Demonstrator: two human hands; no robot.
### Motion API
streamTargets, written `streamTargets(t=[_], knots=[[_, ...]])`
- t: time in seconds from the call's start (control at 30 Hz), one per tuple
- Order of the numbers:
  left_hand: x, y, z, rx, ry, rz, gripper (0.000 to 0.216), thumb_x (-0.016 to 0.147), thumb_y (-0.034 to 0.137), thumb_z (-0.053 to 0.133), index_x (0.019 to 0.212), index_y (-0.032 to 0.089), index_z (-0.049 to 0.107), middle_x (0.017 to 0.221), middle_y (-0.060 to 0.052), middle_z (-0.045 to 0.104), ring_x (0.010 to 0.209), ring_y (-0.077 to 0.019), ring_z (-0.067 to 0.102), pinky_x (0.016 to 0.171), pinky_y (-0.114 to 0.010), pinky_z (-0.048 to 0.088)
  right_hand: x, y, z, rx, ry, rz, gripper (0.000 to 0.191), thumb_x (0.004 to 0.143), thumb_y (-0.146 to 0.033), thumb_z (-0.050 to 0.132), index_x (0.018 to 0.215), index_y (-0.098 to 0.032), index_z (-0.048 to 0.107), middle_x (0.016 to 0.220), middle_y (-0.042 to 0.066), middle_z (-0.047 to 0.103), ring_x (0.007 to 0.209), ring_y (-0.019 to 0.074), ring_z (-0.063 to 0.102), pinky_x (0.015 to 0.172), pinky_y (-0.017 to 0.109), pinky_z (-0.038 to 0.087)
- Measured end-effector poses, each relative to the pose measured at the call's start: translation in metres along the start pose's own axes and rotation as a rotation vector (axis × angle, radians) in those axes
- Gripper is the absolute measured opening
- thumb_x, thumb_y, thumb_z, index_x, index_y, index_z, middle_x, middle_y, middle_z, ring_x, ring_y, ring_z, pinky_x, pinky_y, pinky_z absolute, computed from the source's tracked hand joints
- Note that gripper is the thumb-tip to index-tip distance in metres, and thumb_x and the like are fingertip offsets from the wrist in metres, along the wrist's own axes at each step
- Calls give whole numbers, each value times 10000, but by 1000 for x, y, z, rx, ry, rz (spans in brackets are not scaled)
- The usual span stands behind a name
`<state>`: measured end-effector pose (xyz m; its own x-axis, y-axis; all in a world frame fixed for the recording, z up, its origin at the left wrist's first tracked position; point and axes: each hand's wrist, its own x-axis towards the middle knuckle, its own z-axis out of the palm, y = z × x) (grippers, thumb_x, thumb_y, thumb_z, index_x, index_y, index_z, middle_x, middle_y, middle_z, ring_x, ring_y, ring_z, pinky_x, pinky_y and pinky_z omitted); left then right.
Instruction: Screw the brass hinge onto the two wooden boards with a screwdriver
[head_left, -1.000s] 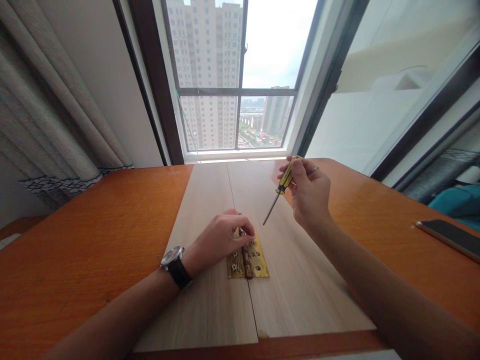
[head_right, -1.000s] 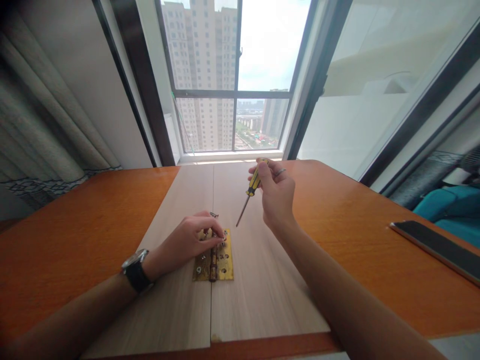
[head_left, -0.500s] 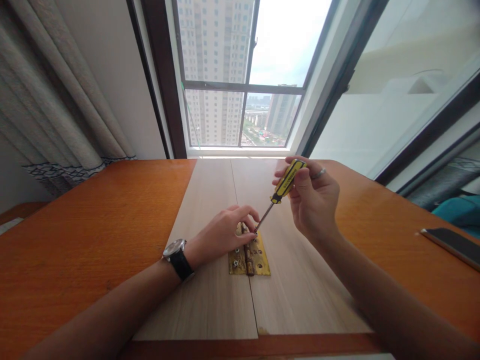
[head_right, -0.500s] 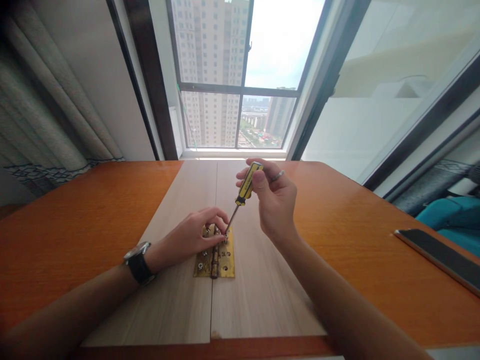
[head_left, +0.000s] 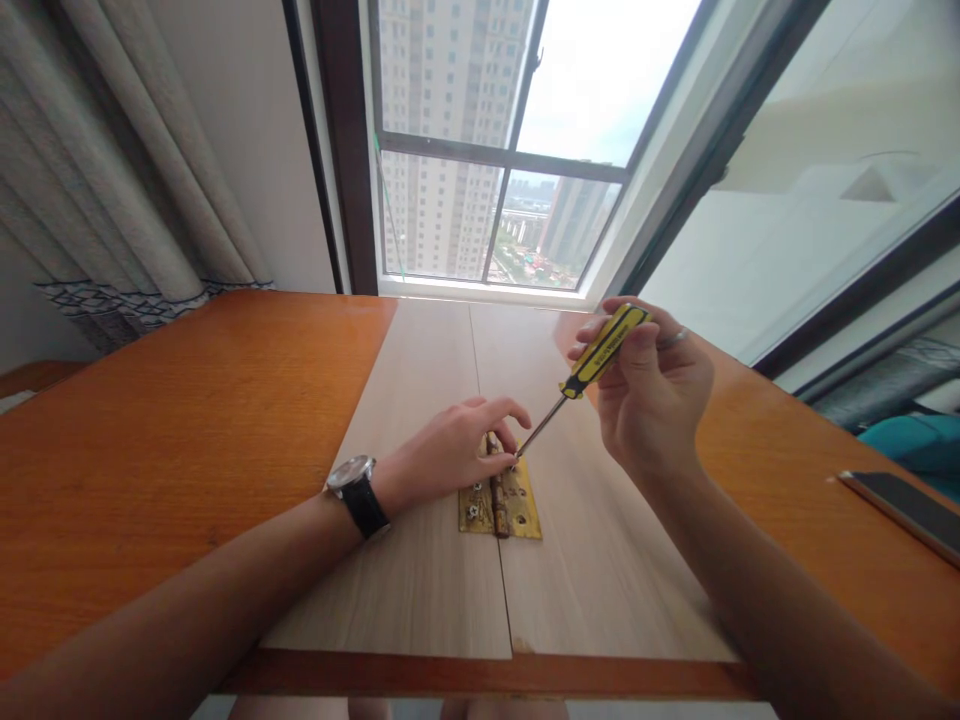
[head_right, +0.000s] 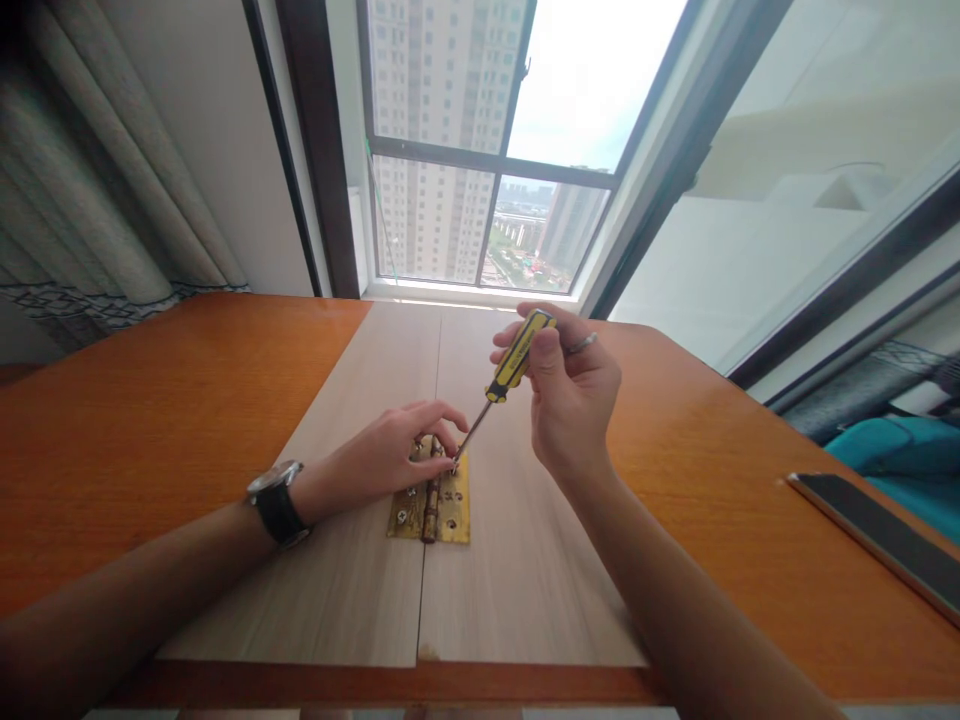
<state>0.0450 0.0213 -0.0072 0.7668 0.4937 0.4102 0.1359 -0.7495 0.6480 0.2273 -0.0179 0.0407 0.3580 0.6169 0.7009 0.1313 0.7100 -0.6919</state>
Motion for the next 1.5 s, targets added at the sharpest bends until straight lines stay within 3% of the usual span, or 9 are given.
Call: streamTargets(t=[0.47, 0.73, 0.97, 1.13, 1.3, 1.5], knots=[[2, 2, -2, 52, -26, 37, 103, 863, 81, 665, 888, 178, 688, 851, -18, 720, 859, -173, 638, 806, -275, 492, 1, 0, -1, 14, -31, 2, 316, 861, -551, 707, 989, -264, 745, 793, -3, 717, 659, 141, 676, 607, 284, 586], [2, 3, -2, 73, -31, 42, 132, 866, 66, 655, 897, 180, 715, 851, -19, 722, 851, -172, 628, 788, -268, 487, -1, -4, 0, 39, -103, 15, 289, 884, -523, 695, 1019, -273, 750, 794, -4, 718, 652, 143, 678, 586, 282, 569], [3, 1, -2, 49, -41, 63, 127, 864, 56, 676, 878, 177, 712, 840, -11, 733, 858, -177, 618, 785, -258, 480, -1, -1, -3, 20, -185, -29, 386, 876, -458, 729, 1247, -375, 665, 833, -17, 745, 728, 179, 708, 653, 339, 606], [3, -1, -1, 45, -41, 70, 137, 873, 52, 665, 869, 179, 714, 834, -9, 735, 856, -176, 617, 781, -252, 474, -2, -2, -3, 34, -225, -30, 290, 886, -435, 725, 1161, -346, 702, 835, -6, 748, 721, 185, 709, 629, 344, 610], [3, 2, -3, 17, -57, 59, 131, 898, 61, 641, 909, 169, 714, 870, -20, 744, 881, -183, 617, 817, -271, 480, -1, -5, -2, -23, -160, -63, 267, 832, -344, 789, 1086, -315, 710, 871, -5, 753, 795, 178, 706, 673, 327, 628], [2, 3, -5, -67, 19, 93, 230, 924, 57, 547, 1038, 177, 706, 982, -29, 756, 949, -178, 642, 906, -302, 496, -1, -6, 1, -57, -97, -152, 266, 813, -303, 812, 1015, -300, 639, 767, -32, 729, 659, 149, 674, 492, 244, 524]])
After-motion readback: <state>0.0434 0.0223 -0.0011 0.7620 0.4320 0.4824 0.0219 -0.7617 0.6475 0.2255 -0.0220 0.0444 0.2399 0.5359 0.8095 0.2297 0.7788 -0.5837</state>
